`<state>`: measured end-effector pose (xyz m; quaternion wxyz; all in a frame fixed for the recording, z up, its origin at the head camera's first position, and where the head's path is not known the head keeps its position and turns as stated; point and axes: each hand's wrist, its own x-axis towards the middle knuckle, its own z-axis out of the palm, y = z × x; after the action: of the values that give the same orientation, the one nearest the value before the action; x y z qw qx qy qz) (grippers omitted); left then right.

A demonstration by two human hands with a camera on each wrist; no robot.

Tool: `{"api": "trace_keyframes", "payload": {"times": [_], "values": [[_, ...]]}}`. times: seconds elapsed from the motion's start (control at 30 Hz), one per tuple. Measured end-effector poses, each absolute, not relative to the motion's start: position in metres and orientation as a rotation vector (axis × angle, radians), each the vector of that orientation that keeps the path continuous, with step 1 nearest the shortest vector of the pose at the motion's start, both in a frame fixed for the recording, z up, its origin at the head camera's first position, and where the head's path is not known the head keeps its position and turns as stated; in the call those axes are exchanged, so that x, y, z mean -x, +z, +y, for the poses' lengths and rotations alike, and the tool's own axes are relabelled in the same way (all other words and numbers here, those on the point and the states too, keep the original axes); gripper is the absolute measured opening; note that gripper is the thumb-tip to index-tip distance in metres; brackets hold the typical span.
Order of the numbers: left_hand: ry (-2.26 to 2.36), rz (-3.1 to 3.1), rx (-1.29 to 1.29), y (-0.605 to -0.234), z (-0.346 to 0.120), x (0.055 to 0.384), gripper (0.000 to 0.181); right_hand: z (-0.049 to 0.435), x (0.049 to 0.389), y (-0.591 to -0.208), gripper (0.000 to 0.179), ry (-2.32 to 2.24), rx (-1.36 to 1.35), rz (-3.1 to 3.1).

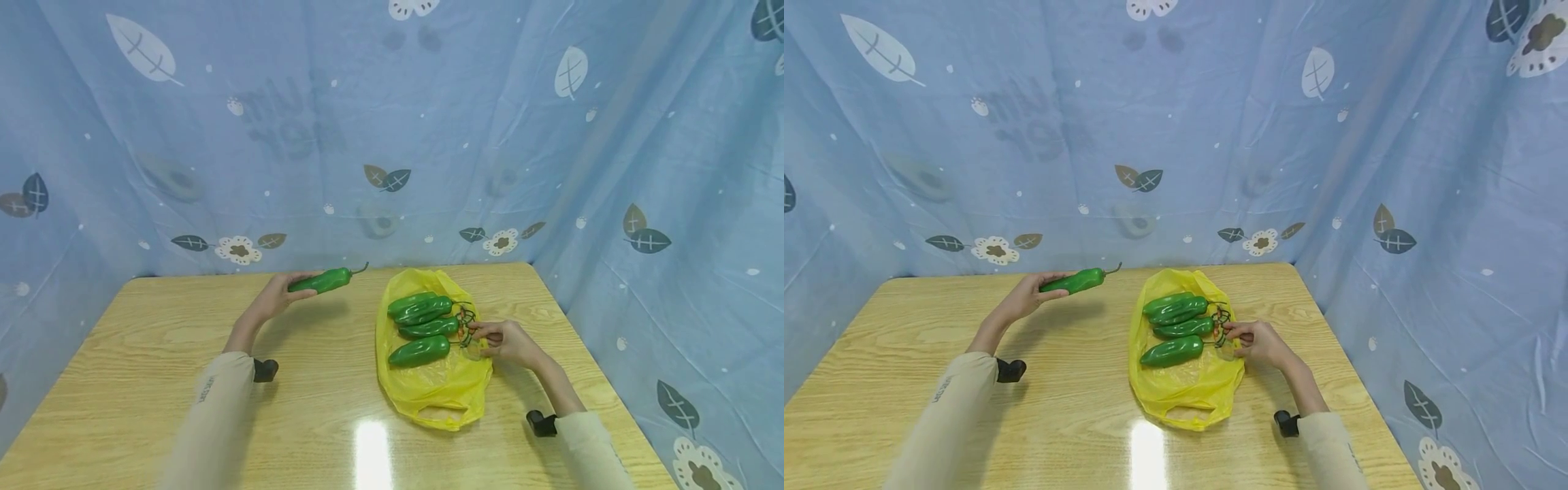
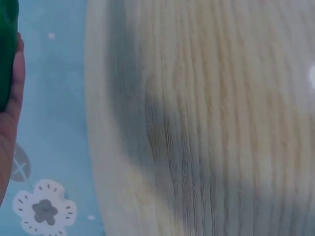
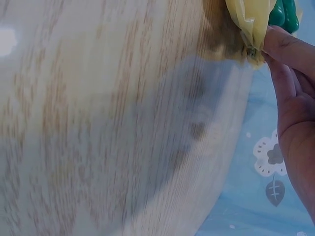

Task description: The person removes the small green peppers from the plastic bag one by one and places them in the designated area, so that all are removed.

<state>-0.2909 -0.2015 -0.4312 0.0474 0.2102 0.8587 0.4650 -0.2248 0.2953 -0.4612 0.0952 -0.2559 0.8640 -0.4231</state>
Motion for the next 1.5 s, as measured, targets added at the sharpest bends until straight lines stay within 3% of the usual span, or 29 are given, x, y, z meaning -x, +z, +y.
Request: {"api": "trace_keyframes", "payload": {"times": [0.5,0.87,1.17,1.5], "values": [[1.282,2.708,-0.521,-0.457,-0.193,0.321,0.049,0.295,0.219,-0.467,0.03,-1.285,0.74,2.606],[1.201,2.779,-0.613,-0.474,-0.197,0.32,0.046,0.294,0.217,-0.47,0.03,-1.288,0.706,2.594],[1.308,2.718,-0.534,-0.478,-0.203,0.305,0.044,0.292,0.219,-0.469,0.03,-1.299,0.68,2.565],[1.218,2.757,-0.578,-0.486,-0.212,0.323,0.05,0.291,0.22,-0.468,0.03,-1.28,0.685,2.577]]}}
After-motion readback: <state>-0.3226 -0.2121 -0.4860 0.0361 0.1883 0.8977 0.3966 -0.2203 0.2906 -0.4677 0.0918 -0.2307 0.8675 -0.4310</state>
